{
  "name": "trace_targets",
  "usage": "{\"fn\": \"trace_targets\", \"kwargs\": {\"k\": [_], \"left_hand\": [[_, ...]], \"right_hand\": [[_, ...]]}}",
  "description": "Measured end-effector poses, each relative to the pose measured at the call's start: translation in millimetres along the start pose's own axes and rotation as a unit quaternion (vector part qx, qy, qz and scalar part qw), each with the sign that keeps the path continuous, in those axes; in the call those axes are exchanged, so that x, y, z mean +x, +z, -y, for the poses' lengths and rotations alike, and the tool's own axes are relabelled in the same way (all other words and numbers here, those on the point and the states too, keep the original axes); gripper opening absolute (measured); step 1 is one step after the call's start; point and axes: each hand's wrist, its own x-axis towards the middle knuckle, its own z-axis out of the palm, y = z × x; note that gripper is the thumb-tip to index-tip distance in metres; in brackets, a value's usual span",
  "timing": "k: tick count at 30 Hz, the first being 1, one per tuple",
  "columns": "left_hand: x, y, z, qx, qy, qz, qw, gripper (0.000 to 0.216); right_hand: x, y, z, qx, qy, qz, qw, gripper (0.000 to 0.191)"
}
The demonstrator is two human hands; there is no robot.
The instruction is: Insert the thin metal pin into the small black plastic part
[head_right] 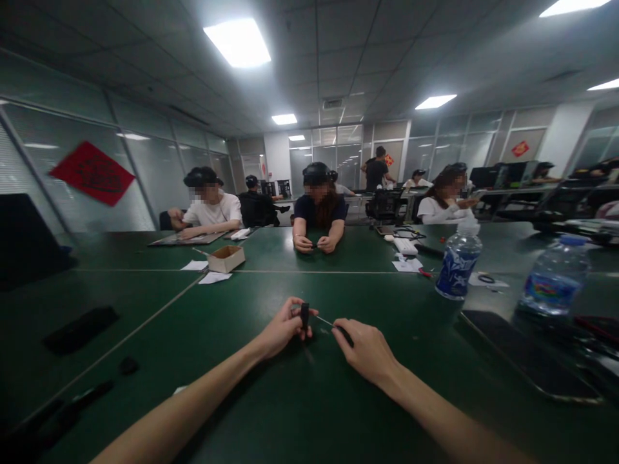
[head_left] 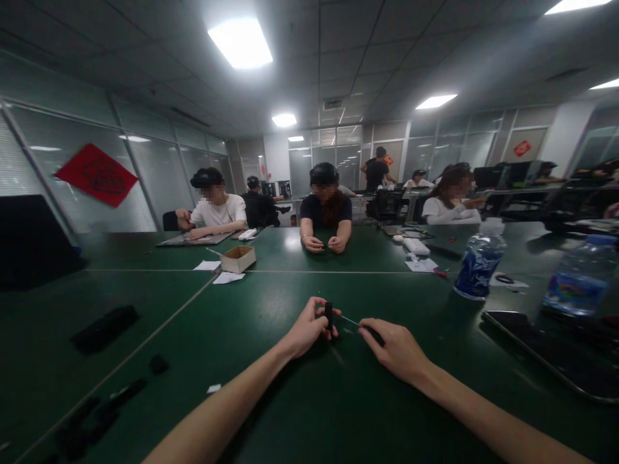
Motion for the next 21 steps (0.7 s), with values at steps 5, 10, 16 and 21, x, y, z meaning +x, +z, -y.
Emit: {"fn": "trace_targets", "kwargs": {"k": [5,10,16,21], "left_hand": [[0.9,2.4,-3.5,0.044,-0.003,-0.012,0.999,0.038],[0.6,2.4,-5.0,0.083,0.006,-0.007,0.997,0.04],[-1.2,2.2,-6.8,0.104,0.006,-0.013,0.994,0.043],[-1.6,2.1,-7.4,0.104,0.007,-0.011,0.994,0.043]], "right_hand": [[-0.7,0.6,-0.2,0.004,-0.005,-0.01,1.0,0.032],[-0.9,-3.6,4.7,-0.018,-0.002,-0.014,1.0,0.034],[0.0,-5.2,5.9,-0.042,0.016,-0.017,0.999,0.033],[0.4,-3.6,4.4,-0.05,0.03,-0.013,0.998,0.033]]}}
